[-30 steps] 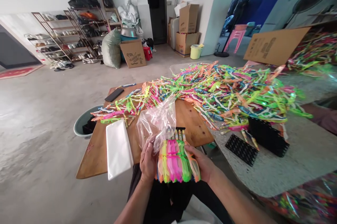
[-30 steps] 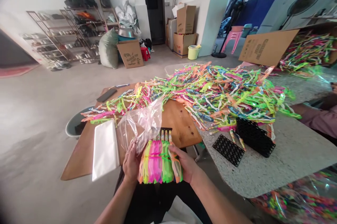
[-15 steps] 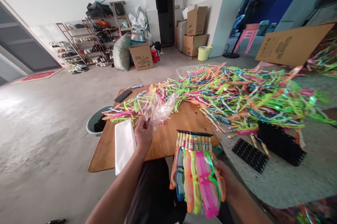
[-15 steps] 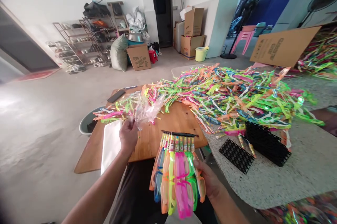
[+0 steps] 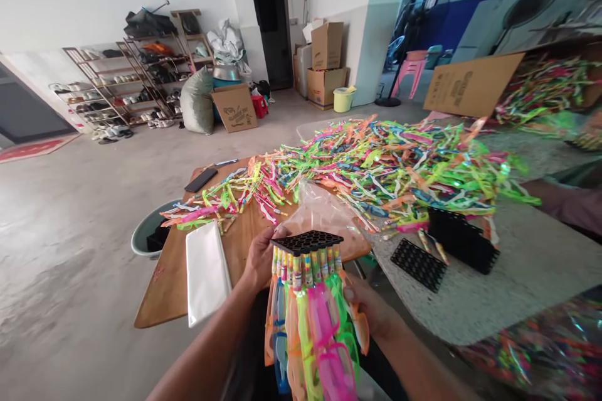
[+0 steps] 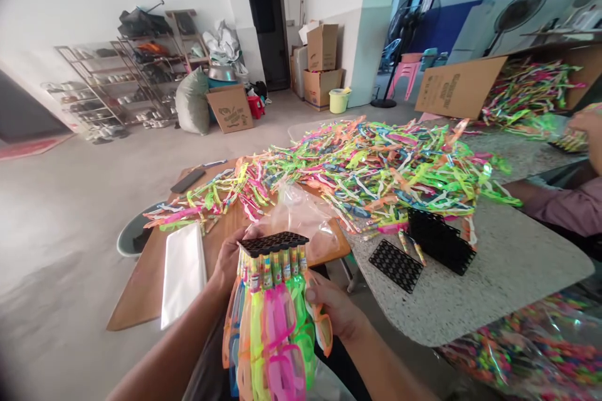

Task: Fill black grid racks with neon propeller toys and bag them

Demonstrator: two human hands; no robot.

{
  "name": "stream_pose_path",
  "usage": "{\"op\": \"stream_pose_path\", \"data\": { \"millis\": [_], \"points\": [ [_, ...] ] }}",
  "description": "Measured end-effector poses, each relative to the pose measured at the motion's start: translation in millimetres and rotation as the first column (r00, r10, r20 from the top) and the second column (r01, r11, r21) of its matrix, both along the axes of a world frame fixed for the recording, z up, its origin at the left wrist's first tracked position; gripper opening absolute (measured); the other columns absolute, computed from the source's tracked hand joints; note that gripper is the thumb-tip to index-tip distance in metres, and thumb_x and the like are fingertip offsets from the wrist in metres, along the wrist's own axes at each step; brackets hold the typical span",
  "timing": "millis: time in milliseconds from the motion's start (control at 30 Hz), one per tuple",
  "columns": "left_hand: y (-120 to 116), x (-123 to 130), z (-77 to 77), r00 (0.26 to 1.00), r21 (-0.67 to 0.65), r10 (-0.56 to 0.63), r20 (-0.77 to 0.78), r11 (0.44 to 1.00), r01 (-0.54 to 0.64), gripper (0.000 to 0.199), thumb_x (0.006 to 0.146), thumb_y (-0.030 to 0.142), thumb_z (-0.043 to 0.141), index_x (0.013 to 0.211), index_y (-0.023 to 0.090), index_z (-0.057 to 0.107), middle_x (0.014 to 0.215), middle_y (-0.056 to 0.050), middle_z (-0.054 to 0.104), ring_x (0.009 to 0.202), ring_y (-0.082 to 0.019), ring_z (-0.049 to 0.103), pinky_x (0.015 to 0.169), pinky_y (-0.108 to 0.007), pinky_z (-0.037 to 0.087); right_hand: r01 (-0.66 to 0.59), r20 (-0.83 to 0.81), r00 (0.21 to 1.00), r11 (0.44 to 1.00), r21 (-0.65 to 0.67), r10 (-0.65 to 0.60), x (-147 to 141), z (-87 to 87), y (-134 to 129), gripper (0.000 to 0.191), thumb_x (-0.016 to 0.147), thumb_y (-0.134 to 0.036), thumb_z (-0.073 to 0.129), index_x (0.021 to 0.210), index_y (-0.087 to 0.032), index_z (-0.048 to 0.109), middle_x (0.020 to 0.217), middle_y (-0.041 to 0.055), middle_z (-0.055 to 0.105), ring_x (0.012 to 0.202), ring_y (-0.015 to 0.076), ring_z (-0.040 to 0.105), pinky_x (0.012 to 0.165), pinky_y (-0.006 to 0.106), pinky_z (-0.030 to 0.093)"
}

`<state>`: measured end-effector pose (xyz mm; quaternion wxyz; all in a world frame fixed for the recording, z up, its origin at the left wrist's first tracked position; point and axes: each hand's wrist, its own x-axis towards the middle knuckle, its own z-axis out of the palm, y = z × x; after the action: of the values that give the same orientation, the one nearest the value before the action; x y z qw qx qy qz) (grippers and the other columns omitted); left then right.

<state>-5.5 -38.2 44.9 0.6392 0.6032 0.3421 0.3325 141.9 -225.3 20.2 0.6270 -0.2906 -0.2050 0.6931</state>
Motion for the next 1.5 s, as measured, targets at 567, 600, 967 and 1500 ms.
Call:
{"op": "stream_pose_path", "data": {
  "millis": [567,600,967,1500],
  "points": [
    [-4,-55,65.5,0.854,0.744,-0.083,-0.514,0.453,0.492,0.027,0.097,0.021,0.056,0.119,0.024,0.071,0.093,-0.006,0.075,0.083,-0.017,0.070,0.072,-0.025,0.052,-0.090,0.200,0.975,0.995,-0.054,0.099,42,-20.0,18,0.061,0.067,-0.031,0.082,0.126,-0.020,0.069,0.113,0.0071,0.074,0.101,0.0261,0.069,0.092,0.037,0.053],
    [-8,-60,66.6,0.854,0.779,-0.038,-0.519,0.392,0.490,0.029,0.097,0.019,0.055,0.122,0.023,0.069,0.087,-0.006,0.074,0.078,-0.017,0.069,0.068,-0.025,0.050,-0.078,0.220,0.971,0.995,-0.058,0.089,42,-20.2,21,0.060,0.068,-0.031,0.082,0.125,-0.021,0.068,0.113,0.0062,0.074,0.101,0.0249,0.069,0.092,0.037,0.052],
    [-45,-74,28.9,0.854,0.844,0.045,-0.518,0.187,0.502,0.026,0.095,0.011,0.056,0.117,0.021,0.066,0.078,-0.004,0.066,0.070,-0.017,0.059,0.061,-0.028,0.047,0.033,0.221,0.975,0.998,-0.053,-0.020,19,-11.2,52,0.043,0.075,-0.034,0.080,0.113,-0.020,0.066,0.095,0.0013,0.070,0.085,0.0182,0.065,0.078,0.029,0.052],
    [-64,-101,-22.4,0.871,0.717,0.148,-0.468,0.640,0.276,0.013,0.086,0.008,0.054,0.085,0.021,0.059,0.153,-0.016,0.048,0.135,-0.029,0.054,0.108,-0.046,0.050,0.190,0.472,0.873,0.977,-0.096,-0.124,-22,-27.9,45,0.074,0.066,-0.041,0.089,0.130,-0.020,0.059,0.117,0.0069,0.070,0.113,0.0283,0.063,0.103,0.045,0.048]
  ]
}}
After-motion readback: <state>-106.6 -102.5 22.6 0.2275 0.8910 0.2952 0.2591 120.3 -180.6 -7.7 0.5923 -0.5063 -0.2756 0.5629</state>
